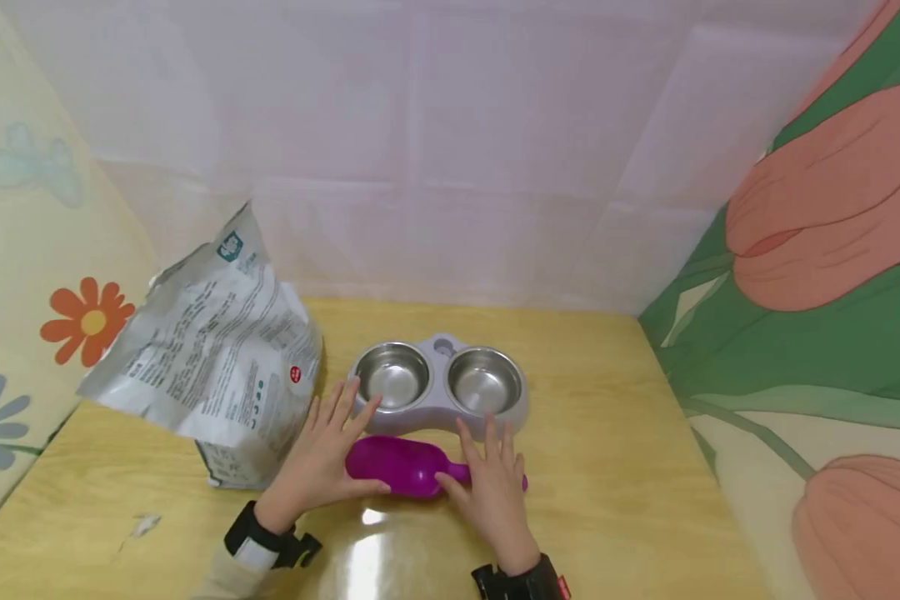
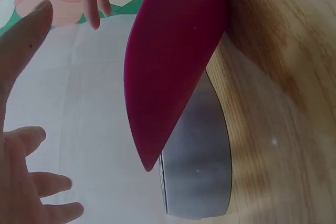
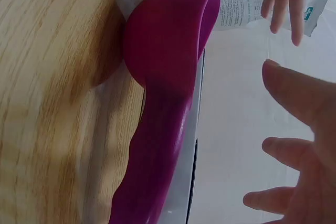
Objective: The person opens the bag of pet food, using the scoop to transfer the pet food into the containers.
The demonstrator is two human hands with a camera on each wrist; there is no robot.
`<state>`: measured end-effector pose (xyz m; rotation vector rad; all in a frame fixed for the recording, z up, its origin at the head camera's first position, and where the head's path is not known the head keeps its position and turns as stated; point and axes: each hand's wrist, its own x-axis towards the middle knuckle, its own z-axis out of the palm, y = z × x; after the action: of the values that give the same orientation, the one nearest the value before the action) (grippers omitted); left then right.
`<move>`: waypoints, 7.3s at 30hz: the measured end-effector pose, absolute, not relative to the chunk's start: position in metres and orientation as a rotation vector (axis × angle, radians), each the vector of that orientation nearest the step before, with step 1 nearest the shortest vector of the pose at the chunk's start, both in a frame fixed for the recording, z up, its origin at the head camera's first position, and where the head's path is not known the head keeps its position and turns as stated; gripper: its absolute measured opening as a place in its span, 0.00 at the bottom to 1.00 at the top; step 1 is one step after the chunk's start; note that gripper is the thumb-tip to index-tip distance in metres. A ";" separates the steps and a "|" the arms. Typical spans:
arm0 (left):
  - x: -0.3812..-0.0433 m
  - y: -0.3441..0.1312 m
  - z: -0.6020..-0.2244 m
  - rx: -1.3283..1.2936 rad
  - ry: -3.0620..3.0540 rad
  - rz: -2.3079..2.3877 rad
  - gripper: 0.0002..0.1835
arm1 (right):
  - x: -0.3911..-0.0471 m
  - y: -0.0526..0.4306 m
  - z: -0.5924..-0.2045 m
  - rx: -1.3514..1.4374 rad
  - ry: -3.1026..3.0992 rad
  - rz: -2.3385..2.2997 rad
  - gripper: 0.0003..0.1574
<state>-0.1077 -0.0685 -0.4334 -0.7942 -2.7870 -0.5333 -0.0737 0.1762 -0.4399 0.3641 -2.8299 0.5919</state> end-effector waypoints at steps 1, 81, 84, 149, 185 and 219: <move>-0.108 -0.069 -0.433 -0.804 -2.791 -0.550 0.59 | -0.074 0.177 -0.440 0.365 -2.832 0.593 0.45; -0.090 -0.188 -0.305 -0.314 -2.229 -0.478 0.09 | -0.126 0.092 -0.381 0.850 -2.458 0.973 0.15; -0.089 -0.189 -0.305 -0.358 -2.238 -0.435 0.09 | -0.136 0.075 -0.367 0.944 -2.446 1.048 0.14; -0.125 -0.213 -0.268 -0.507 -2.864 -1.078 0.32 | -0.157 -0.052 -0.276 1.155 -2.750 0.901 0.12; -0.132 -0.216 -0.268 -0.682 -2.663 -0.614 0.02 | -0.165 -0.055 -0.274 1.048 -2.721 0.754 0.14; -0.125 -0.195 -0.269 -0.252 -2.560 -0.328 0.16 | -0.165 -0.046 -0.277 0.997 -2.765 0.695 0.14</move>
<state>-0.1249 -0.1947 -0.2694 -0.2517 -2.5598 -0.3285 -0.1646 -0.0465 -0.2772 0.9974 -2.7647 0.6951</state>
